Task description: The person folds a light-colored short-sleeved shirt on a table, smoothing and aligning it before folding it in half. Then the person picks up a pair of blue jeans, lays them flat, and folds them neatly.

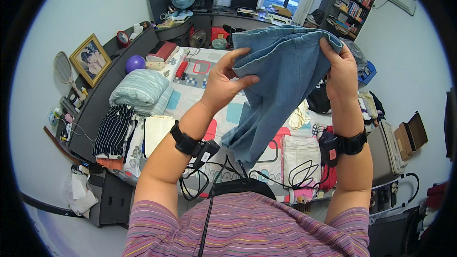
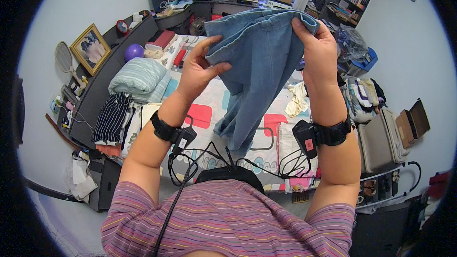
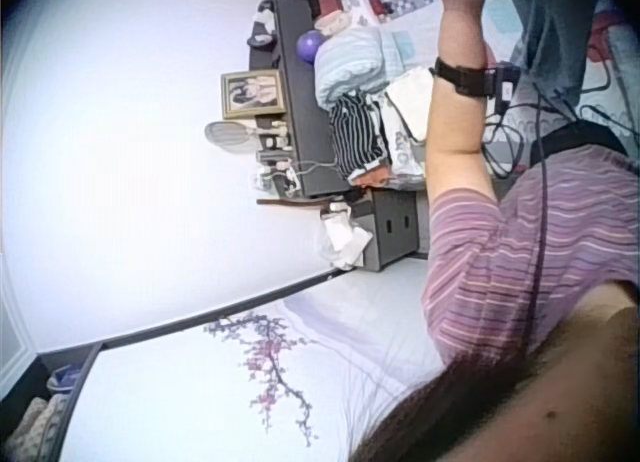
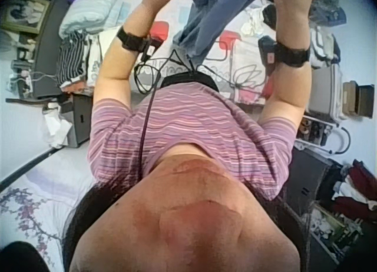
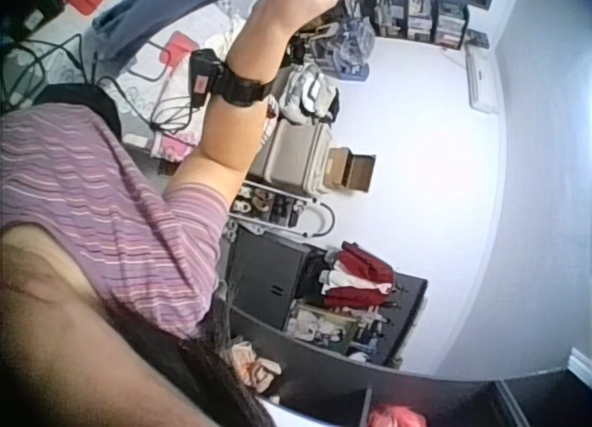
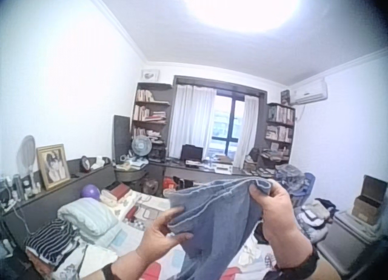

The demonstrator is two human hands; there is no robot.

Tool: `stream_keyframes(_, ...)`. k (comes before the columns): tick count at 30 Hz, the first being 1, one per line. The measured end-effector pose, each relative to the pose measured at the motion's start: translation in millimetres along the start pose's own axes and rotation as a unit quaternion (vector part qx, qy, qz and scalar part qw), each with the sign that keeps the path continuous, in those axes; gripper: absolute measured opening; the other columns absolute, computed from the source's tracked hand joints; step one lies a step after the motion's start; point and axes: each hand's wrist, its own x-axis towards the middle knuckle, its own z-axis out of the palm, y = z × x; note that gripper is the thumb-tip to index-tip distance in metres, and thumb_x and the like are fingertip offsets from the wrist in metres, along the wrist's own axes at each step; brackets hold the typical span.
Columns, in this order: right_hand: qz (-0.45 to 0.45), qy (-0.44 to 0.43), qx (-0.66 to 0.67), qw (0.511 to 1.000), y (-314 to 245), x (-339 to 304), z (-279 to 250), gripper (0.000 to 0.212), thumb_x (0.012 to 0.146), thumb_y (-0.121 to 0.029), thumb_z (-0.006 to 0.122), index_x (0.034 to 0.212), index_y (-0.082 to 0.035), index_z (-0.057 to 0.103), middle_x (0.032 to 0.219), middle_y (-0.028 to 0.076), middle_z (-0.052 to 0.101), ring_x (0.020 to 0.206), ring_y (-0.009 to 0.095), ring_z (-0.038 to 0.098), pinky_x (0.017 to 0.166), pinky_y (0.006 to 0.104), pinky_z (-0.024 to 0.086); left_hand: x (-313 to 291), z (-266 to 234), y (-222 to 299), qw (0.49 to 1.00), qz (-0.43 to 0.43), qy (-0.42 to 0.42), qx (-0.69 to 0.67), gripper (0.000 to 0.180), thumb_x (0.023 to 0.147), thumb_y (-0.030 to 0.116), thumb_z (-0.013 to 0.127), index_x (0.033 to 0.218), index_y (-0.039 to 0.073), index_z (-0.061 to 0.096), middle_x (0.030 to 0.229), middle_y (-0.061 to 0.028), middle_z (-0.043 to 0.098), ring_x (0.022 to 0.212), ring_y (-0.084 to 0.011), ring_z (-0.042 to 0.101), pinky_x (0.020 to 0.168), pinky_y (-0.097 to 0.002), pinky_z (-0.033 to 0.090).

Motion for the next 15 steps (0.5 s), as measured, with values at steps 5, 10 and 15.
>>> stream_keyframes(5, 0.003, -0.005, 0.013, 1.000, 0, -3, 1, 0.018, 0.085, -0.015, 0.074, 0.099, -0.006, 0.068, 0.093, 0.000, 0.068, 0.086, 0.008, 0.060, 0.084, 0.0234, 0.043, 3, -11, 1, 0.990, -0.120, -0.040, -0.065, 0.037, 0.079, 0.004, 0.077, 0.113, 0.005, 0.062, 0.098, -0.0008, 0.066, 0.093, -0.0124, 0.062, 0.083, -0.0259, 0.050)
stream_keyframes(10, -0.001, -0.006, 0.010, 1.000, 4, 0, -7, 0.018, 0.086, -0.018, 0.073, 0.099, -0.006, 0.069, 0.092, 0.000, 0.068, 0.085, 0.008, 0.060, 0.082, 0.0229, 0.043, 9, -8, 9, 0.993, -0.113, -0.016, -0.023, 0.024, 0.087, 0.014, 0.072, 0.109, 0.004, 0.067, 0.096, 0.0005, 0.068, 0.089, -0.0094, 0.061, 0.082, -0.0256, 0.049)
stream_keyframes(15, -0.107, -0.020, -0.135, 0.985, -10, 31, -24, 0.023, 0.086, -0.024, 0.073, 0.102, -0.008, 0.067, 0.083, -0.002, 0.065, 0.077, 0.007, 0.061, 0.070, 0.0212, 0.047, 80, -20, 66, 0.954, -0.019, 0.000, 0.300, 0.029, 0.091, 0.032, 0.066, 0.100, 0.005, 0.069, 0.091, -0.0006, 0.067, 0.087, -0.0089, 0.059, 0.082, -0.0252, 0.046)
